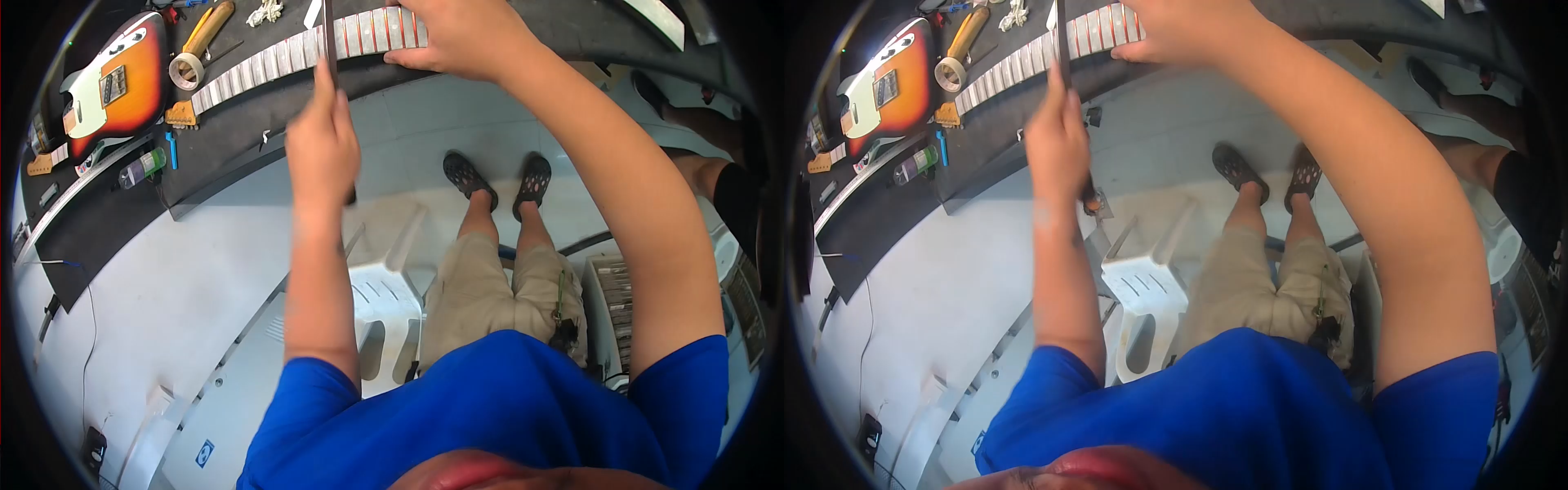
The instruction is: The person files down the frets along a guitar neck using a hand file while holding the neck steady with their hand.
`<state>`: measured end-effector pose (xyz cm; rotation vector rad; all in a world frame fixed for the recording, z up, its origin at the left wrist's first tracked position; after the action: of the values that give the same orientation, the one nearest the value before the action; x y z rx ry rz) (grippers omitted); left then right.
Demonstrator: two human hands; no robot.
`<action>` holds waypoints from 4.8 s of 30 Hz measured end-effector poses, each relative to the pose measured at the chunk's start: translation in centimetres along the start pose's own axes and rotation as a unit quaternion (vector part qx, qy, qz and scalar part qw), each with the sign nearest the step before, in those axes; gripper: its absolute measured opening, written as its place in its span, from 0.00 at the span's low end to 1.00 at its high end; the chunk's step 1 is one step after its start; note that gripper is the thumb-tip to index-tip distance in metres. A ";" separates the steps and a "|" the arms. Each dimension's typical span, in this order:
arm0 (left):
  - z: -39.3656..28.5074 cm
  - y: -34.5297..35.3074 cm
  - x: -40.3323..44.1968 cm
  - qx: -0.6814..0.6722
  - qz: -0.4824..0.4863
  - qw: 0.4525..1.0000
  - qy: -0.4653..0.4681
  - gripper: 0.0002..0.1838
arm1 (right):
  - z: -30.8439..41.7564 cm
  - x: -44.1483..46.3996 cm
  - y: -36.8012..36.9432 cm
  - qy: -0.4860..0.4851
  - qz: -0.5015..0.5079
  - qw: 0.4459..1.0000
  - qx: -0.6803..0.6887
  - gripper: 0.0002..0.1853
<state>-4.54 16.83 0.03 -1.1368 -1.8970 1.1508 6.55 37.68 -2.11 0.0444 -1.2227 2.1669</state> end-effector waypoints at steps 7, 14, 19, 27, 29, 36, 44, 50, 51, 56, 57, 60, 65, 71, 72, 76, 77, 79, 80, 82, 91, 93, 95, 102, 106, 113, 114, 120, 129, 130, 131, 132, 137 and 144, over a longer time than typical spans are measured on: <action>-0.9 0.6 -8.0 -0.043 -0.028 0.999 -0.005 0.32 | 0.1 0.1 -0.1 0.002 0.003 1.000 -0.010 0.27; 0.3 -0.4 3.7 -0.061 0.020 0.998 -0.027 0.26 | 0.2 -0.7 0.3 0.000 0.000 1.000 -0.013 0.28; -0.1 1.3 -8.4 -0.040 -0.050 0.997 0.030 0.30 | 0.1 0.1 -0.4 0.002 0.020 1.000 0.006 0.28; -0.5 -0.8 3.2 -0.067 0.027 0.995 -0.073 0.27 | 0.4 -0.4 0.3 -0.006 0.021 1.000 -0.006 0.28; -0.3 -0.5 -2.6 -0.050 0.026 0.996 -0.064 0.32 | 0.4 0.3 -0.5 -0.004 0.022 1.000 0.009 0.28; -0.2 -0.2 0.2 -0.068 0.008 0.996 -0.057 0.32 | 0.3 0.3 -0.4 0.000 0.018 1.000 0.024 0.28; -0.4 1.0 -9.0 -0.071 -0.055 0.996 -0.008 0.30 | 0.0 0.8 -0.3 -0.002 0.005 1.000 -0.010 0.27; 0.7 0.1 2.3 -0.121 0.000 0.991 -0.055 0.30 | 0.4 0.3 -0.5 0.017 0.024 1.000 0.001 0.27; 0.6 0.1 1.1 -0.121 -0.003 0.991 -0.063 0.29 | 0.5 0.3 -0.4 0.012 0.029 1.000 0.001 0.27; 0.1 1.5 -9.2 -0.089 -0.067 0.994 -0.006 0.31 | 0.4 0.8 -0.7 0.001 0.017 1.000 0.012 0.27; -0.3 1.2 -7.8 -0.094 -0.052 0.994 -0.030 0.31 | 0.5 0.5 -0.6 -0.006 0.015 1.000 0.012 0.28; 0.7 -0.1 0.9 -0.105 -0.011 0.993 -0.057 0.31 | 0.6 0.4 -0.4 0.009 0.024 1.000 0.010 0.27; -0.5 0.0 -4.0 -0.103 -0.021 0.992 -0.071 0.29 | 0.9 0.4 -0.3 0.002 0.026 1.000 -0.011 0.28; -0.6 -0.1 -2.5 -0.106 -0.021 0.992 -0.070 0.30 | 1.0 0.5 -0.7 0.007 0.027 1.000 -0.003 0.29; -0.2 -0.6 1.7 -0.101 -0.005 0.993 -0.067 0.30 | 1.0 0.5 -0.8 0.004 0.022 1.000 -0.008 0.29; 1.1 0.2 -0.9 -0.108 -0.074 0.991 0.020 0.31 | 0.4 0.8 0.3 0.012 0.025 0.999 -0.022 0.30; 0.8 0.5 -4.2 -0.114 -0.061 0.991 -0.024 0.31 | 0.0 0.6 0.6 0.017 0.033 0.999 -0.025 0.29; -0.6 0.6 -11.3 -0.116 -0.027 0.990 -0.072 0.32 | -0.3 0.6 0.8 0.017 0.034 0.999 -0.024 0.30; -1.1 0.5 -13.5 -0.113 -0.009 0.991 -0.076 0.32 | -0.3 0.7 0.9 0.010 0.027 0.999 -0.020 0.30; -1.4 -0.3 -15.8 -0.146 0.001 0.981 -0.128 0.32 | -0.2 0.5 0.8 0.008 0.034 0.999 -0.021 0.30; -0.7 -2.5 -10.8 -0.263 -0.083 0.956 -0.103 0.29 | 0.8 1.3 0.5 0.024 0.074 0.996 -0.051 0.31; -0.5 -2.2 -11.0 -0.278 -0.057 0.952 -0.116 0.28 | 1.1 1.3 0.4 0.010 0.062 0.997 -0.049 0.30; 0.0 -1.5 -11.4 -0.288 -0.046 0.950 -0.111 0.28 | 1.3 1.5 0.5 0.006 0.067 0.996 -0.051 0.30; 0.5 -0.3 -6.2 -0.301 -0.074 0.948 -0.076 0.25 | 1.2 1.6 0.6 0.003 0.067 0.996 -0.051 0.31; 0.8 -2.0 1.8 -0.295 0.009 0.948 -0.120 0.26 | 1.0 1.5 0.9 0.005 0.069 0.996 -0.054 0.30; 0.3 0.1 -10.3 -0.261 -0.069 0.961 -0.064 0.27 | 1.0 1.5 0.6 0.013 0.074 0.996 -0.041 0.30; 0.4 -0.5 -8.0 -0.263 -0.059 0.961 -0.065 0.28 | 1.0 1.3 0.7 0.015 0.079 0.996 -0.044 0.30; 0.5 -1.5 1.7 -0.231 0.031 0.965 -0.123 0.29 | 0.7 1.8 0.8 -0.001 0.074 0.996 -0.042 0.30; 0.7 -1.0 -2.2 -0.178 -0.021 0.983 -0.052 0.28 | 1.0 2.1 0.8 0.000 0.067 0.997 -0.041 0.30; 1.2 -0.8 0.9 -0.192 -0.036 0.980 -0.040 0.28 | 0.9 2.0 0.8 0.000 0.066 0.997 -0.044 0.30; 1.4 -0.7 3.1 -0.209 -0.050 0.976 -0.031 0.28 | 0.8 1.7 0.8 -0.001 0.067 0.997 -0.048 0.30; 1.2 -1.1 3.6 -0.204 -0.036 0.977 -0.051 0.28 | 0.8 1.2 0.8 0.004 0.073 0.996 -0.050 0.30; -0.3 -0.7 -9.4 -0.232 -0.069 0.968 -0.068 0.28 | 0.8 1.7 0.8 0.000 0.067 0.997 -0.032 0.30; 0.7 -0.7 2.2 -0.181 -0.013 0.980 -0.077 0.29 | 0.5 1.4 0.9 0.001 0.060 0.997 -0.045 0.31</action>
<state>-6.34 18.43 0.50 -1.2370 -2.3020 0.9227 4.81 37.74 -2.05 -0.0701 -1.3525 2.2096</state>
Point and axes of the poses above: each hand's wrist, its own x-axis towards the middle knuckle, its own y-axis out of the palm, z = x × y, the point moved 4 cm from there along x, towards the middle knuckle, and after that the axes turned 12 degrees about y, right-handed, at the moved point
